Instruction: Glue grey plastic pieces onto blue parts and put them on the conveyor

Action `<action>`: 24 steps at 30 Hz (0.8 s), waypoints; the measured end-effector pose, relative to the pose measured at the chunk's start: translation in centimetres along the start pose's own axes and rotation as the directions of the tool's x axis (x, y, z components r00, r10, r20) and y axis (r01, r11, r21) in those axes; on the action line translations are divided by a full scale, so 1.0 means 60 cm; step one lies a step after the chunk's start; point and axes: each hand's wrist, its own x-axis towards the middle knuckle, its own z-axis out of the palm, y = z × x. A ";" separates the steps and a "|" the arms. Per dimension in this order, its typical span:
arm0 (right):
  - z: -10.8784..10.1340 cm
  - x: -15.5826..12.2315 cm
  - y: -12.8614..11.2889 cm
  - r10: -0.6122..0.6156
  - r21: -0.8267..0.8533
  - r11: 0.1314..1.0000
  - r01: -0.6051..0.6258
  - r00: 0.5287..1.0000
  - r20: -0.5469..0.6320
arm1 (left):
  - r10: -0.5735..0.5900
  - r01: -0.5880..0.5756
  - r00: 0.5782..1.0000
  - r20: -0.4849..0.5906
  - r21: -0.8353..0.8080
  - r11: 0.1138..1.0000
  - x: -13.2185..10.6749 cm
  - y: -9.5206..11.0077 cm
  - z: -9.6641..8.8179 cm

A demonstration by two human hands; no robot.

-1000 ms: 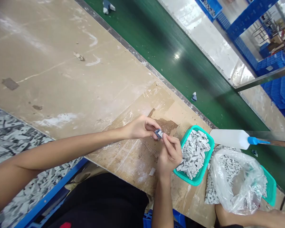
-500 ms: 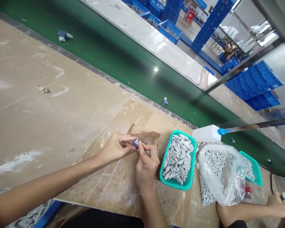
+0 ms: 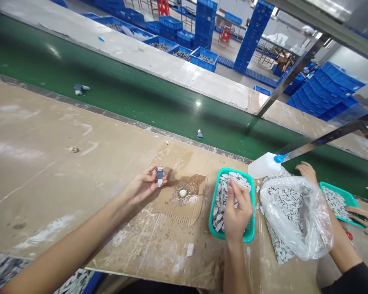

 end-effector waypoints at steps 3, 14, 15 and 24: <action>-0.023 0.022 0.031 0.055 -0.056 0.996 -0.062 0.991 -0.120 | 0.011 -0.010 0.996 -0.094 0.014 1.000 0.005 0.010 0.002; -0.008 0.025 0.104 0.078 -0.295 0.955 -0.025 0.982 0.170 | 0.550 -0.328 0.829 -0.102 0.708 0.626 0.083 0.087 -0.001; -0.006 0.025 0.103 0.066 -0.312 0.950 -0.007 0.981 0.180 | 0.589 -0.311 0.803 -0.097 0.773 0.552 0.106 0.102 0.008; -0.001 0.017 0.119 0.040 -0.305 0.952 0.002 0.991 0.130 | 0.664 -0.014 0.726 -0.177 0.962 0.271 0.297 0.176 0.102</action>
